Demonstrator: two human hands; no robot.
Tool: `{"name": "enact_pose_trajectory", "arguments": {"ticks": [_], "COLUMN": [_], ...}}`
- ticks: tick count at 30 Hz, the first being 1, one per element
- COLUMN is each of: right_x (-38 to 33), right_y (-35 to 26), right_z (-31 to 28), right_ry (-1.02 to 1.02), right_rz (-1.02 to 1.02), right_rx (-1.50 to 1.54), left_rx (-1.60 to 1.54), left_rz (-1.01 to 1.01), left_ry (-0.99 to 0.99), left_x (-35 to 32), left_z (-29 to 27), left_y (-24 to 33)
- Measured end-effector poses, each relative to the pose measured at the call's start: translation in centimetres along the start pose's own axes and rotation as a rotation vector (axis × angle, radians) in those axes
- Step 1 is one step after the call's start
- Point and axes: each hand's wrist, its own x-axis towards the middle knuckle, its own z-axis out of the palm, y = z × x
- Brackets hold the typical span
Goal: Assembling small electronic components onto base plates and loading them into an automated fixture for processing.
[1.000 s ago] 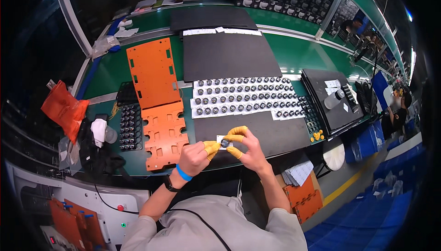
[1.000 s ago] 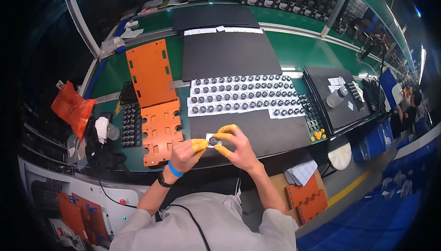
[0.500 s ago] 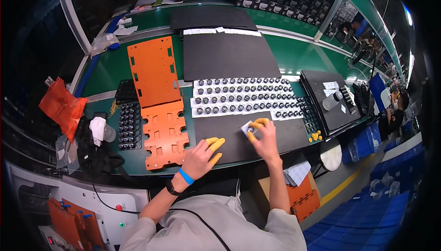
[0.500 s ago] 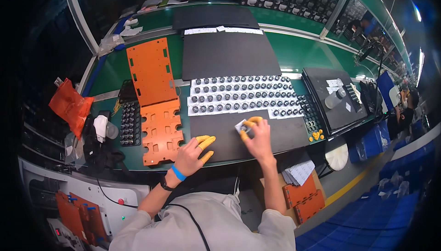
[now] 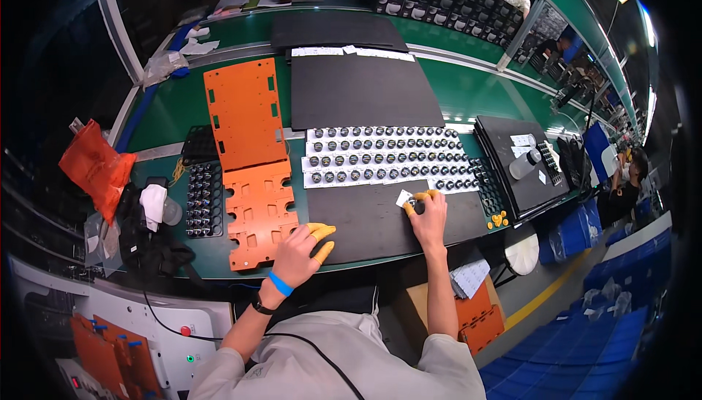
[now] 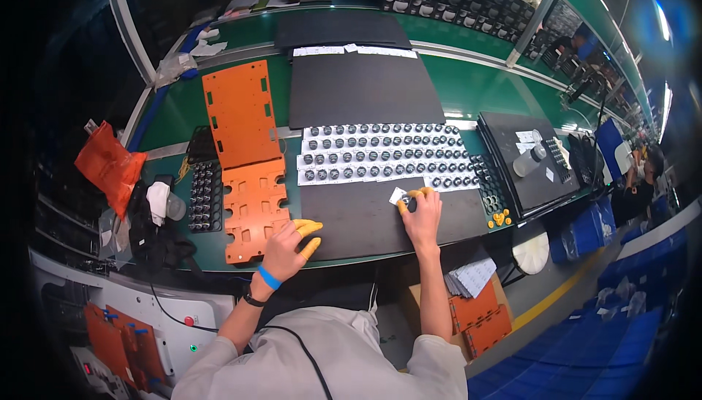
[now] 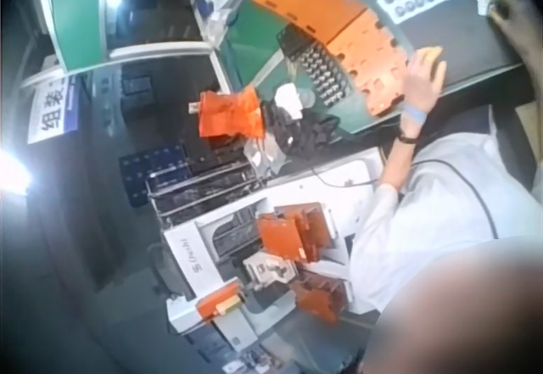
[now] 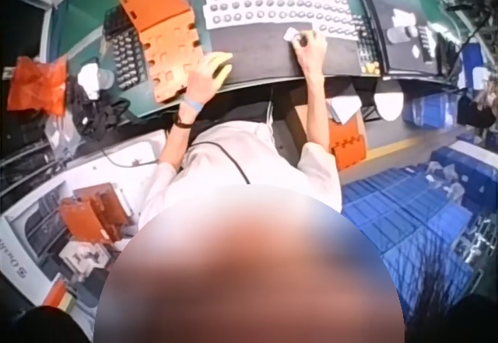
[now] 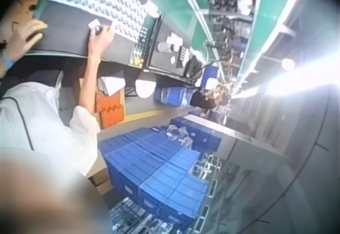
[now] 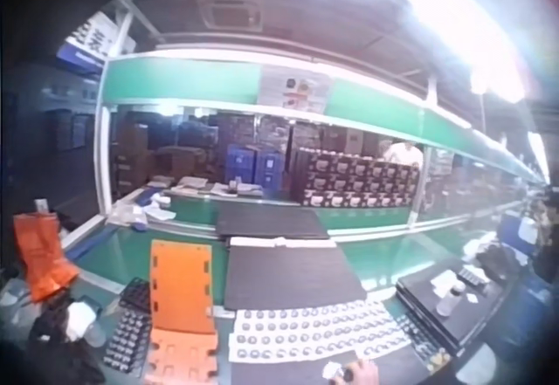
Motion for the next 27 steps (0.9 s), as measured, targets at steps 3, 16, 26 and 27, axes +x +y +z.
{"name": "enact_pose_trajectory", "arguments": {"ticks": [3,16,26,27], "right_x": [1.2,3.0,3.6,3.6], "right_y": [1.1,2.9,3.3,3.5], "right_z": [-0.2,-0.5,-0.5,-0.4], "right_ry": [0.091,0.046,0.055,0.054], "right_rz": [0.013,0.085,0.029,0.033], "right_rx": [-0.055,-0.256,-0.221,-0.229], "left_rx": [-0.028,-0.134,-0.19,-0.19], "left_rz": [-0.041,-0.066,-0.13,-0.131], "left_ry": [0.039,0.175,0.171,0.172], "left_x": [0.0,-0.9,-1.1,-1.1], "left_z": [-1.5,-2.6,-2.9,-2.9], "left_y": [0.9,0.0,0.2,0.2]}}
